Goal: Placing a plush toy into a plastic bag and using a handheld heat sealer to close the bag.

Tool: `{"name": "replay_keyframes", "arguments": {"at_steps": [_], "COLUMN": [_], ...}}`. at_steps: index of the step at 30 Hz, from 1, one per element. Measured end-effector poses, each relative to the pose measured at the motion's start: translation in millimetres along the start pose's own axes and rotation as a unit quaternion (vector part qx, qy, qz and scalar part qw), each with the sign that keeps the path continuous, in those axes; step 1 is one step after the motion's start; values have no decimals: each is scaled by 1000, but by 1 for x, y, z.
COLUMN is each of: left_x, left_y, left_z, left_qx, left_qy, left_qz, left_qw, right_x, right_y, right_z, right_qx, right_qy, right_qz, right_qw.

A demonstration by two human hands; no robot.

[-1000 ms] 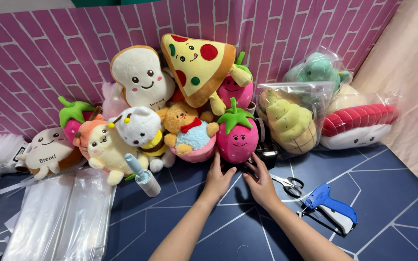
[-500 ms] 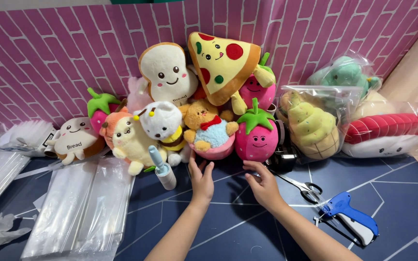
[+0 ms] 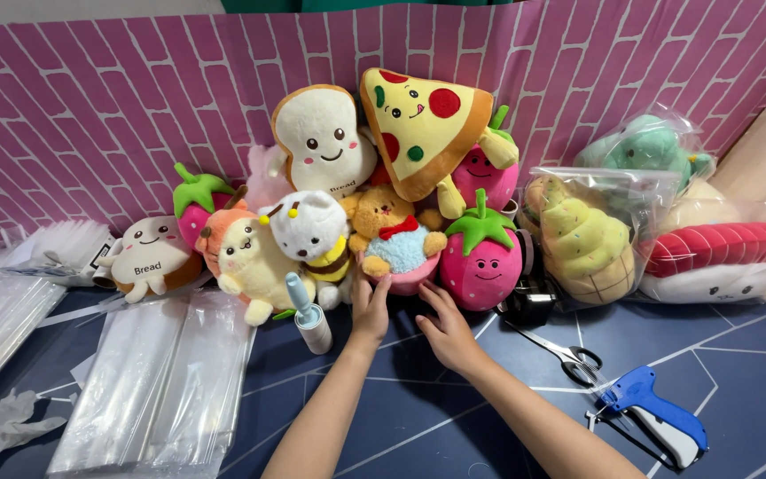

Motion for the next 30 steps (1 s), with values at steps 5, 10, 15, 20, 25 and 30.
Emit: {"name": "replay_keyframes", "arguments": {"at_steps": [5, 10, 15, 20, 25, 30], "left_x": [13, 35, 66, 50, 17, 9], "left_y": [4, 6, 10, 34, 91, 115], "left_z": [8, 30, 55, 108, 151, 162], "left_qx": [-11, -7, 20, 6, 64, 86], "left_qy": [11, 37, 65, 173, 150, 186], "left_qz": [19, 40, 62, 74, -10, 5], "left_qw": [1000, 998, 996, 982, 987, 979], "right_x": [-3, 0, 13, 26, 36, 26], "right_y": [-1, 1, 10, 36, 90, 179], "right_z": [2, 9, 31, 86, 150, 222], "right_qx": [-12, -23, -28, -3, 61, 272], "right_qy": [1, -2, -40, -44, -59, -42], "right_qz": [-3, 17, 18, 22, 92, 169], "right_qw": [1000, 1000, 999, 999, 992, 946]}}
Point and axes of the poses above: each hand's wrist, its own z-axis away from the middle knuckle, its own y-axis out of the back of the hand, x = y × z, the point moved 7 cm from there along -z, towards the middle knuckle, and after that the axes turned 7 degrees about -x, right-handed, at the moved point
